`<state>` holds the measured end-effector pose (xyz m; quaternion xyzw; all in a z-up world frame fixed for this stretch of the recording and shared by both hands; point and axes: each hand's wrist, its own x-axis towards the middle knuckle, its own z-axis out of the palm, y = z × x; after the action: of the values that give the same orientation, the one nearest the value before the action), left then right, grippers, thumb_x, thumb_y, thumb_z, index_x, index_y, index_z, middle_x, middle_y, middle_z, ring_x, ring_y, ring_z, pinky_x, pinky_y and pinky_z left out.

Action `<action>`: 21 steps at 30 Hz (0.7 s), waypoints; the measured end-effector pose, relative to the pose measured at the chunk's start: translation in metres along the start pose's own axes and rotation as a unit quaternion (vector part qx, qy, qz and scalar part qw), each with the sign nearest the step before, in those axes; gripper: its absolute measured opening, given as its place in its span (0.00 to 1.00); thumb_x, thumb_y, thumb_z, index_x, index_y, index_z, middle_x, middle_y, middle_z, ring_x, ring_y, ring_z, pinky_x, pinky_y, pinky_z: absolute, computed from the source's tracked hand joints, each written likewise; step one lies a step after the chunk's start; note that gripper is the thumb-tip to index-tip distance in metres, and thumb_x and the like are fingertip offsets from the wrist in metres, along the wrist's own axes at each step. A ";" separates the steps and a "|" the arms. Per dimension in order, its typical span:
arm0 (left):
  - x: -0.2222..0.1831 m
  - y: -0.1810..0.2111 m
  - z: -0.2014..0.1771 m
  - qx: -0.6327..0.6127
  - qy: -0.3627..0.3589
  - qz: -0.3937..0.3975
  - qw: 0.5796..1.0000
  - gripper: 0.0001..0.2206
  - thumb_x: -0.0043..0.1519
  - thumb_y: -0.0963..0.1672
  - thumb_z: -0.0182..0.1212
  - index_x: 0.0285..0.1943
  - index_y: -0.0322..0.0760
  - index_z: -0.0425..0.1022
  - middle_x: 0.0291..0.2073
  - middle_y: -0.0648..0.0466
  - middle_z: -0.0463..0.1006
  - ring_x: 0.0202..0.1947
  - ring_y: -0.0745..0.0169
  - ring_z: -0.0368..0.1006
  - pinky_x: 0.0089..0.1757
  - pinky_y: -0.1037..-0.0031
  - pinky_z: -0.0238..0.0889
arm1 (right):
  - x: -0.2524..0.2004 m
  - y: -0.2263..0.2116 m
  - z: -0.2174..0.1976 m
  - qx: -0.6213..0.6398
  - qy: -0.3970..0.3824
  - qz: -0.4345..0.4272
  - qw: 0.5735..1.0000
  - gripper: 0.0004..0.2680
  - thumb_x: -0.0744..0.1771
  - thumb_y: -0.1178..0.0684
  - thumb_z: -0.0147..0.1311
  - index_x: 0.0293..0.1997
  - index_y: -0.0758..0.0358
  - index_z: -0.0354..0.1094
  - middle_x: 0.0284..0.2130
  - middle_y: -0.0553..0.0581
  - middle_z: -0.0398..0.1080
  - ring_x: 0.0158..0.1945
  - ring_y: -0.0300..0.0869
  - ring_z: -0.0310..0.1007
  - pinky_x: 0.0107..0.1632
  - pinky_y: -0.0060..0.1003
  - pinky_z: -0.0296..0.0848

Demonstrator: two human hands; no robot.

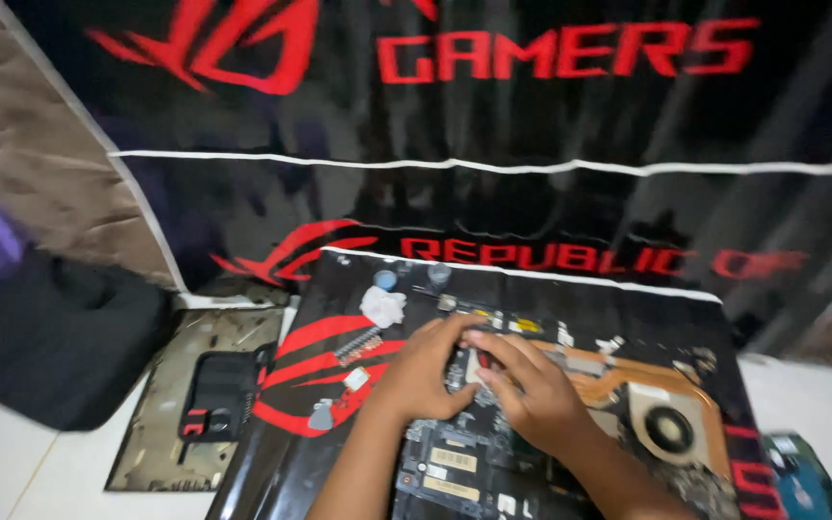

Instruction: Disassembling a laptop motherboard by removing screws and the heatsink assembly.

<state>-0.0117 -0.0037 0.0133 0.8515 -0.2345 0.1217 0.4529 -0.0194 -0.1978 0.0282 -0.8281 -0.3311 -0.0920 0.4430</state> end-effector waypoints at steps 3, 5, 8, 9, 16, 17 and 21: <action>-0.005 -0.001 -0.003 -0.005 -0.004 -0.004 1.000 0.34 0.44 0.41 0.67 0.65 0.38 0.67 0.47 0.48 0.79 0.46 0.48 0.74 0.50 0.63 0.67 | 0.000 0.003 0.004 0.037 -0.028 0.100 0.994 0.16 0.65 0.59 0.53 0.60 0.57 0.69 0.50 0.50 0.78 0.38 0.37 0.77 0.40 0.31 0.73; -0.002 0.000 -0.001 -0.025 -0.007 0.004 1.000 0.34 0.44 0.41 0.68 0.65 0.36 0.67 0.43 0.51 0.79 0.43 0.55 0.74 0.48 0.68 0.67 | -0.003 0.009 0.004 -0.009 0.005 0.071 0.997 0.16 0.64 0.57 0.56 0.59 0.59 0.69 0.45 0.53 0.78 0.36 0.40 0.78 0.37 0.33 0.75; -0.002 0.002 -0.002 -0.013 -0.020 -0.023 0.999 0.34 0.44 0.42 0.68 0.65 0.37 0.67 0.44 0.50 0.79 0.45 0.53 0.74 0.48 0.67 0.68 | 0.001 0.002 0.001 0.009 -0.005 0.083 0.997 0.16 0.64 0.57 0.56 0.59 0.60 0.69 0.48 0.53 0.78 0.39 0.39 0.81 0.40 0.31 0.77; 0.000 0.003 0.001 -0.013 -0.022 -0.018 0.999 0.34 0.44 0.42 0.68 0.65 0.37 0.67 0.44 0.50 0.79 0.45 0.53 0.74 0.48 0.67 0.68 | -0.002 0.003 -0.001 0.007 0.000 0.083 0.997 0.16 0.64 0.57 0.56 0.59 0.60 0.69 0.48 0.53 0.78 0.39 0.39 0.81 0.40 0.31 0.77; -0.002 -0.004 0.003 -0.036 -0.016 -0.007 0.999 0.36 0.44 0.44 0.65 0.67 0.36 0.66 0.45 0.46 0.78 0.45 0.45 0.73 0.52 0.62 0.63 | -0.014 0.061 0.014 -0.053 -0.047 0.147 0.987 0.19 0.64 0.52 0.58 0.63 0.48 0.67 0.54 0.51 0.77 0.50 0.41 0.83 0.53 0.40 0.79; -0.004 -0.008 0.004 -0.042 -0.006 0.032 0.999 0.34 0.44 0.44 0.65 0.66 0.34 0.66 0.42 0.49 0.79 0.42 0.47 0.74 0.52 0.63 0.63 | -0.014 0.075 0.019 -0.077 -0.050 0.207 0.974 0.21 0.63 0.50 0.59 0.64 0.41 0.68 0.50 0.49 0.80 0.49 0.40 0.84 0.53 0.40 0.80; -0.011 -0.039 0.020 -0.037 -0.011 0.005 0.999 0.34 0.45 0.45 0.65 0.66 0.41 0.66 0.46 0.56 0.79 0.48 0.55 0.77 0.59 0.65 0.62 | -0.012 0.267 0.060 0.019 -0.065 -0.116 0.991 0.29 0.59 0.50 0.64 0.68 0.54 0.59 0.41 0.53 0.82 0.35 0.34 0.88 0.38 0.33 0.88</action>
<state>-0.0017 0.0012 -0.0307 0.8342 -0.2477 0.1061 0.4811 0.1314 -0.2599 -0.1923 -0.7796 -0.4551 -0.0821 0.4224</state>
